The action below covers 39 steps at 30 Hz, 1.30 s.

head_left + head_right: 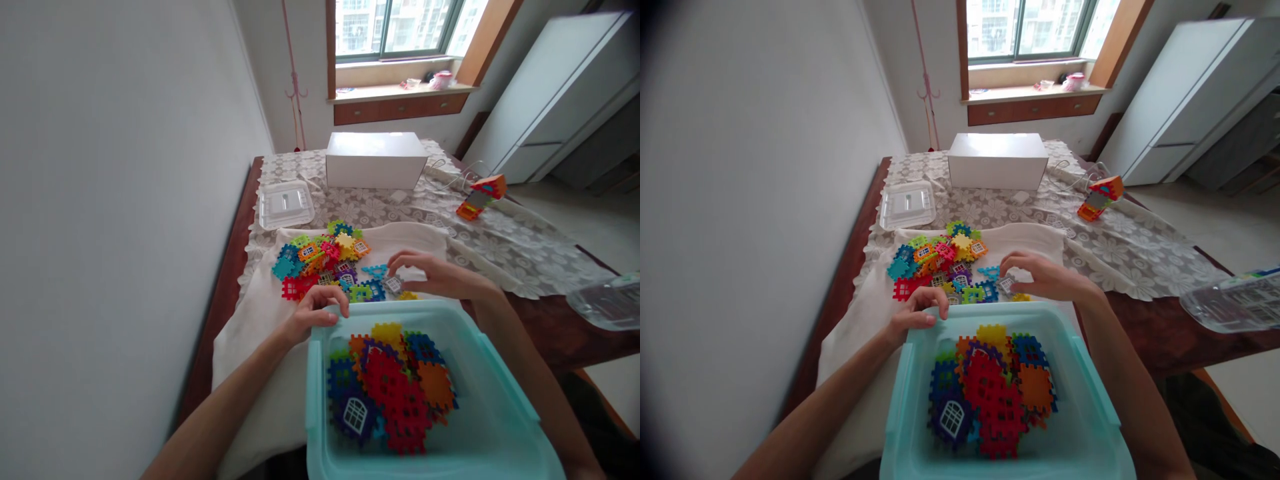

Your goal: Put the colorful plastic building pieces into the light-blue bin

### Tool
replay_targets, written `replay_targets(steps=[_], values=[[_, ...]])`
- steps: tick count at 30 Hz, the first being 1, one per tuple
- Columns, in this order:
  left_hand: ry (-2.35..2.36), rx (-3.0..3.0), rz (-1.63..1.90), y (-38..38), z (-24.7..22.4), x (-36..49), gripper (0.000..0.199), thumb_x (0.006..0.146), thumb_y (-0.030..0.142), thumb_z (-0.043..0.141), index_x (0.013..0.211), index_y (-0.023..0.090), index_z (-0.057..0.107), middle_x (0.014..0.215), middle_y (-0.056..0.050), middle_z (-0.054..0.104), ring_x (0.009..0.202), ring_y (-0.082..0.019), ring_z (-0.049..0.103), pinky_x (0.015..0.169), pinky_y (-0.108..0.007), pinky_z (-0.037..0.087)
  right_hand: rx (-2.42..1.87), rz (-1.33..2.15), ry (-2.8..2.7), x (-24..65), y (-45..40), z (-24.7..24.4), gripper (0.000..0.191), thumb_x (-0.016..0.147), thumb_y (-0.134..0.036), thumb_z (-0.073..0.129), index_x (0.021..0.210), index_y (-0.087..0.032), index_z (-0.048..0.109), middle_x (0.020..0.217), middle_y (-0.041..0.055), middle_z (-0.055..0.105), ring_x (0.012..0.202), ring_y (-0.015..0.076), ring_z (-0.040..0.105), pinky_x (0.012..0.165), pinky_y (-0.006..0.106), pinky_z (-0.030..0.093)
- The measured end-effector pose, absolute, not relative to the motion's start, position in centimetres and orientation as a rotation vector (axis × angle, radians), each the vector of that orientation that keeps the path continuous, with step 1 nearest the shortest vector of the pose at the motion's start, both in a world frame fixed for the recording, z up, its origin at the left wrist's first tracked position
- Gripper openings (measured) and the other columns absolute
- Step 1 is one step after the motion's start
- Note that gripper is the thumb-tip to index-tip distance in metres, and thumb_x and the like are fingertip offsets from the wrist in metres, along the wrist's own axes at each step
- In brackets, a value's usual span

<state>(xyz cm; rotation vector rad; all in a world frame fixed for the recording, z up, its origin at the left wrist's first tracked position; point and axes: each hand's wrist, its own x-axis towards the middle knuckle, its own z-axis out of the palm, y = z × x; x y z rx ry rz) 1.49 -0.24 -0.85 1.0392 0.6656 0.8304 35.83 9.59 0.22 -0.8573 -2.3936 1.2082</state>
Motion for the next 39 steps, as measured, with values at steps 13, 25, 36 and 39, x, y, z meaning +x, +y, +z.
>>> replay_targets(steps=[13,25,36,39], values=[[0.646,1.109,0.667,0.0,-0.9,1.0,0.046,0.062,0.052,0.095,0.077,0.017,0.07,0.057,0.005,0.046,0.049,-0.007,0.032,0.048,-0.023,0.021,-1.133,1.006,-2.565,35.2,10.0,-2.3,0.038,0.088,-0.032,0.076,0.126,-0.03,0.074,0.132,0.0117,0.071,0.128,0.0377,0.067,0.113,0.053,0.056],[0.521,1.111,0.468,-0.4,0.0,1.2,0.048,0.062,0.044,0.098,0.074,0.018,0.059,0.059,0.005,0.049,0.048,-0.005,0.033,0.044,-0.021,0.02,-1.196,0.88,-2.597,35.1,10.3,-2.4,0.03,0.091,-0.033,0.073,0.12,-0.026,0.072,0.124,0.0126,0.073,0.117,0.0343,0.069,0.105,0.049,0.058],[0.457,1.059,0.359,-0.5,0.1,1.0,0.049,0.067,0.042,0.1,0.077,0.02,0.058,0.055,0.007,0.051,0.042,-0.004,0.033,0.039,-0.02,0.021,-1.243,0.69,-2.521,34.9,10.8,-3.4,0.027,0.096,-0.028,0.069,0.123,-0.026,0.067,0.127,0.0105,0.07,0.106,0.0281,0.071,0.098,0.043,0.055],[0.455,1.05,0.339,-0.6,0.2,1.0,0.049,0.067,0.042,0.101,0.077,0.02,0.058,0.055,0.007,0.053,0.041,-0.004,0.035,0.038,-0.019,0.023,-1.195,0.623,-2.45,34.5,11.1,-3.0,0.009,0.1,-0.027,0.063,0.107,-0.025,0.069,0.116,0.0096,0.073,0.095,0.0259,0.07,0.09,0.04,0.054]])
